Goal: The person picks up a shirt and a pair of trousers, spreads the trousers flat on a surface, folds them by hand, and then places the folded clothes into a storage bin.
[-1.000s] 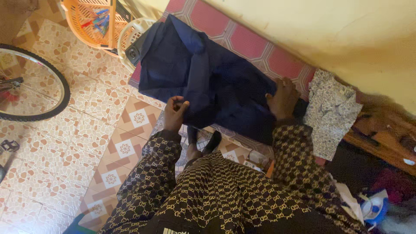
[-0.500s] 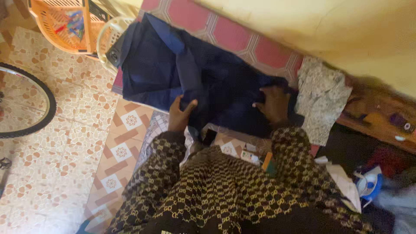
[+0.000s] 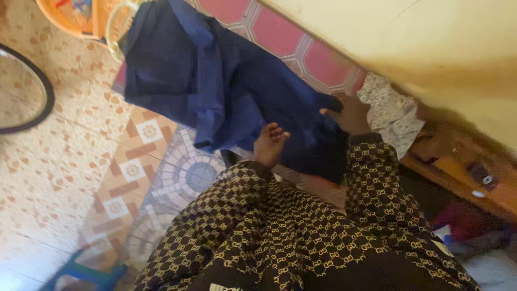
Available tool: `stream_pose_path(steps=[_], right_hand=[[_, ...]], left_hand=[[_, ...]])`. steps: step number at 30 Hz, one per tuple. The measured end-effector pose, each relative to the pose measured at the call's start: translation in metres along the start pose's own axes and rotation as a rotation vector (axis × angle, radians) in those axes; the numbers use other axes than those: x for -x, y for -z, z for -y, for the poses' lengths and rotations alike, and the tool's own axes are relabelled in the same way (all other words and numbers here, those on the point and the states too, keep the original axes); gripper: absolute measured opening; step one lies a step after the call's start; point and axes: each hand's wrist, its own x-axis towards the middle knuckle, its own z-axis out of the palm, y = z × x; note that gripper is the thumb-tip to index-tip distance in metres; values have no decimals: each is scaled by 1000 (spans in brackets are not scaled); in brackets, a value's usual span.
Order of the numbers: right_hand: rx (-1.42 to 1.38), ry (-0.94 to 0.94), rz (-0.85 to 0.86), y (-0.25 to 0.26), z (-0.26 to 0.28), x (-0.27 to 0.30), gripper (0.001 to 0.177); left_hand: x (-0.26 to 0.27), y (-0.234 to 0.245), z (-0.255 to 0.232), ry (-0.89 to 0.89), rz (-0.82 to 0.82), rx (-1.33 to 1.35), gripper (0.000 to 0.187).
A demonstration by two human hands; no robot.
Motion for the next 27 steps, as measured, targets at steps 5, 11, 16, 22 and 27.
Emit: stream_pose_path(steps=[5,11,16,22,27], right_hand=[[-394,-112,494,3,-56,-6,68],[-662,67,622,4,-90,-8,92],[-364,173,680,-2,-96,-11,103],[-282,70,632,17,-111,2,70],[-268,172,379,15,-115,28,51]], left_hand=[[-17,-133,19,175,-176,136,76],[-13,-176,0,427,-354,141,67],[11,-204,1,573,-263,149,57],[4,-240,37,528,-171,340,46],[2,-246,46,412,-143,509,42]])
